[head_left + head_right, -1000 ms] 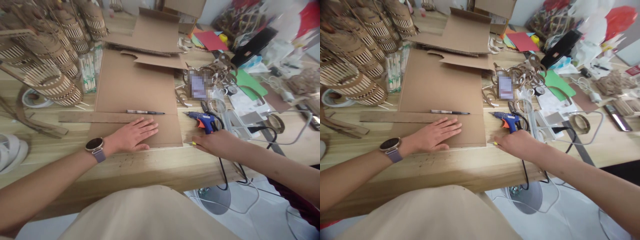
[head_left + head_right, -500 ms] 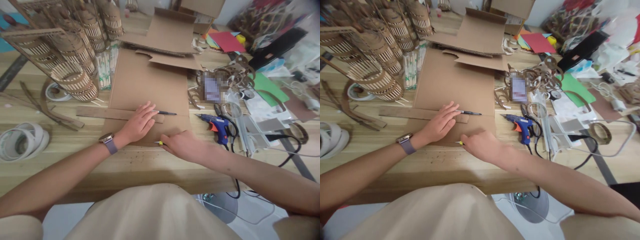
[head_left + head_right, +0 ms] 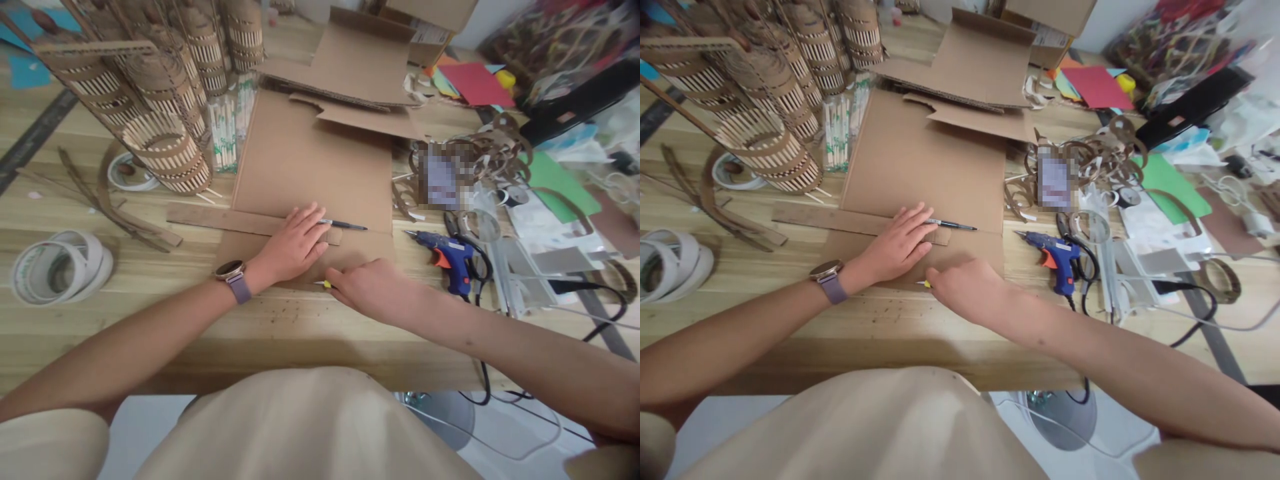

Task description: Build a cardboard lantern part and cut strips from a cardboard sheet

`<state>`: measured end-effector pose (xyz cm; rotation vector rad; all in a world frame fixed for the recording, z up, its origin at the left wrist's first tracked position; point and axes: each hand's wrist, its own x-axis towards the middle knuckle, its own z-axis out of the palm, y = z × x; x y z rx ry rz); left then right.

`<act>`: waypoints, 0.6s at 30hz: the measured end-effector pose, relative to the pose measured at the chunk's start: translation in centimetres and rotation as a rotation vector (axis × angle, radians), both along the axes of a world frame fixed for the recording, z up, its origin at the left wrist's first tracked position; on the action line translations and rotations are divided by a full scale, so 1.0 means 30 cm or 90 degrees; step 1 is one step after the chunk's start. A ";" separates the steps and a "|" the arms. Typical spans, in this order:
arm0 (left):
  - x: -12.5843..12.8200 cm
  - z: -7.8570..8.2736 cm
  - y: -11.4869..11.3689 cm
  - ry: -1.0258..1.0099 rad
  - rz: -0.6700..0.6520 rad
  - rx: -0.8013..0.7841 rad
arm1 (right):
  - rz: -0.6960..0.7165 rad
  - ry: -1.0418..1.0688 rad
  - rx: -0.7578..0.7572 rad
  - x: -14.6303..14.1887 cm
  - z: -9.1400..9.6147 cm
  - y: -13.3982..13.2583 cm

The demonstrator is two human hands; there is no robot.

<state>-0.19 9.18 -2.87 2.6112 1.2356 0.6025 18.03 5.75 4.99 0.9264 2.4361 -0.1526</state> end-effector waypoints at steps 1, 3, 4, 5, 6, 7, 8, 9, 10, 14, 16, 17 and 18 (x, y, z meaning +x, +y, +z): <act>0.000 -0.001 0.000 0.004 0.000 0.002 | -0.001 -0.002 0.001 -0.004 -0.001 0.000; 0.001 -0.002 0.001 0.011 0.003 0.008 | -0.004 -0.009 -0.001 -0.013 -0.001 0.001; 0.001 -0.003 0.001 0.014 0.004 0.010 | -0.006 -0.012 -0.002 -0.020 -0.001 0.002; 0.002 -0.004 0.000 0.016 0.005 0.012 | -0.006 -0.016 -0.002 -0.026 0.000 0.002; 0.002 -0.004 0.000 0.020 0.005 0.014 | -0.002 -0.022 0.000 -0.033 0.003 0.002; 0.003 -0.005 -0.001 0.024 0.005 0.016 | 0.007 -0.031 0.004 -0.041 0.007 0.001; 0.004 -0.006 -0.002 0.029 0.003 0.019 | 0.023 -0.043 0.007 -0.049 0.013 0.001; 0.005 -0.007 -0.003 0.036 0.002 0.024 | 0.043 -0.058 0.010 -0.056 0.021 0.000; 0.006 -0.007 -0.005 0.044 -0.002 0.030 | 0.062 -0.073 0.014 -0.062 0.030 -0.001; 0.006 -0.009 -0.011 0.082 -0.022 0.049 | 0.101 -0.100 0.038 -0.071 0.055 -0.007; 0.006 -0.008 -0.013 0.094 -0.029 0.049 | 0.090 -0.090 0.046 -0.061 0.051 -0.011; 0.005 -0.007 -0.013 0.097 -0.029 0.048 | 0.080 -0.083 0.048 -0.052 0.044 -0.012; 0.004 -0.006 -0.014 0.099 -0.029 0.047 | 0.070 -0.074 0.050 -0.042 0.036 -0.012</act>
